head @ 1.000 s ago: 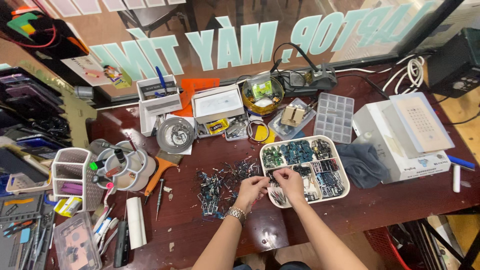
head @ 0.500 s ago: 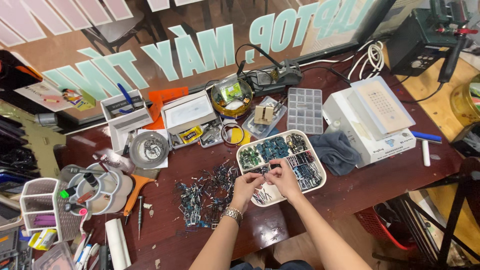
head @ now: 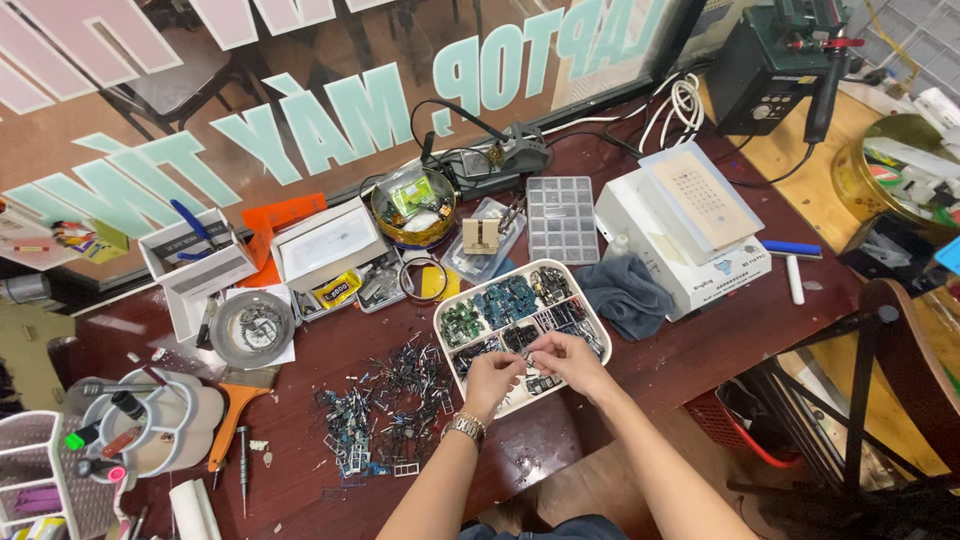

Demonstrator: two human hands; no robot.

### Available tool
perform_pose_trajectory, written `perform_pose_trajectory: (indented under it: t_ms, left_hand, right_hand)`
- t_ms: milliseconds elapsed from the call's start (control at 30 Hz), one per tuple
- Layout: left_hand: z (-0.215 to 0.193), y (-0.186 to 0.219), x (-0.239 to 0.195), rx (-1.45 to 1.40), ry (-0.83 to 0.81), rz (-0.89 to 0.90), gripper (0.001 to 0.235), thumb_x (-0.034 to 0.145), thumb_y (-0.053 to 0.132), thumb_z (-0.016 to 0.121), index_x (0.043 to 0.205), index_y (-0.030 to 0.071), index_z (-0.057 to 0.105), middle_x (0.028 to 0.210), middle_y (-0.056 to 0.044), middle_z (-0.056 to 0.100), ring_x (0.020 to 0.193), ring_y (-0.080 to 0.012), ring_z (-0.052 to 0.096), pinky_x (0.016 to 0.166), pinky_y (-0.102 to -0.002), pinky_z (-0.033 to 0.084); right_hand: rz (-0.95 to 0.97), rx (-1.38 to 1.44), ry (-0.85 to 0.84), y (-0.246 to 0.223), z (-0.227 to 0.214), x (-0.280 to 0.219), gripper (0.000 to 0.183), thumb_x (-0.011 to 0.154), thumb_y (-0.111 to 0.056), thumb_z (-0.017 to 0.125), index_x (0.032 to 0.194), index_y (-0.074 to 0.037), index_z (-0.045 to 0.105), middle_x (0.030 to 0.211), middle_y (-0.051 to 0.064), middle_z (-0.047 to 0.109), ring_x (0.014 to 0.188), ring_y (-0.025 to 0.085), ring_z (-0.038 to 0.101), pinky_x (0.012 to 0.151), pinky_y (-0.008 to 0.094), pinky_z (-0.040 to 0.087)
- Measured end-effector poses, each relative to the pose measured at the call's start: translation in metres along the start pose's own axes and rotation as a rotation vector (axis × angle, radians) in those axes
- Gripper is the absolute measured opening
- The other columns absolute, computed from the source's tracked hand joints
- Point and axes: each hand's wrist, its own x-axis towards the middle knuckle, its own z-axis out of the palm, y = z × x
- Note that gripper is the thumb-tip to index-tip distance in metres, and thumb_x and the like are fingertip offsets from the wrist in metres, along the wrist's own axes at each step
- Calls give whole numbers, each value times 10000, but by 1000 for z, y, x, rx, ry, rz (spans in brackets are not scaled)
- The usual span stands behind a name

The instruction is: The person sorts small electronic components from a pile on the table into a compartmentalized tray. They repeatedly pick up individual pieces, separate them, and place them into specific sections of the tray.

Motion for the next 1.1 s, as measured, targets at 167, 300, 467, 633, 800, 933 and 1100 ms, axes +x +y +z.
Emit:
perform_pose_trajectory:
  t_ms: [167, 300, 467, 633, 800, 933, 1100]
  left_hand:
    - [29, 1, 6, 3, -93, -61, 194, 931, 160, 698, 1054, 30, 774, 829, -47, 764, 622, -81, 648, 542, -223, 513]
    - [48, 5, 11, 92, -150, -96, 247, 976, 174, 630, 1159, 68, 758, 830, -41, 764, 607, -89, 643, 513, -238, 484]
    - [67, 6, 14, 177, -230, -90, 301, 1006, 163, 557, 1237, 102, 741, 858, -45, 748, 612, -88, 636, 546, -243, 542]
    - [74, 7, 12, 194, -251, -159, 333, 1006, 135, 528, 1278, 126, 720, 875, -40, 745, 622, -92, 641, 565, -249, 549]
    - [59, 4, 8, 119, -205, -113, 322, 1020, 177, 535, 1264, 109, 734, 858, -49, 745, 625, -94, 646, 567, -243, 547]
    - [31, 1, 1, 28, -22, -14, 310, 1005, 150, 547, 1215, 40, 747, 853, -70, 768, 636, -109, 674, 564, -254, 549]
    - [-20, 0, -10, 7, 191, 13, 278, 988, 141, 562, 1168, 3, 723, 862, -80, 781, 648, -107, 696, 588, -254, 562]
  right_hand:
    - [-12, -166, 322, 3, -34, -3, 154, 928, -72, 689, 1066, -47, 752, 881, 71, 759, 745, 132, 689, 698, 282, 575]
    - [-226, -633, 399, -14, -66, -16, 135, 821, -55, 747, 953, -56, 774, 970, 94, 769, 833, 242, 728, 751, 362, 561]
    - [-8, -849, 199, -37, -72, -21, 110, 818, -81, 746, 924, -96, 773, 922, 103, 750, 895, 281, 720, 825, 399, 557]
    - [-54, -948, 170, -52, -61, -30, 123, 786, -87, 761, 907, -91, 745, 951, 74, 723, 1020, 289, 628, 900, 413, 508]
    - [-175, -827, 291, -60, -37, -32, 139, 822, -112, 737, 954, -78, 708, 981, 73, 707, 1020, 292, 639, 884, 423, 510]
    - [-157, -677, 174, -69, 5, -20, 136, 880, -152, 705, 997, -83, 710, 912, 76, 732, 880, 256, 697, 806, 389, 539]
    - [-159, -574, 36, -80, 65, -3, 178, 904, -172, 684, 1058, -86, 701, 857, 76, 743, 770, 214, 701, 722, 349, 547]
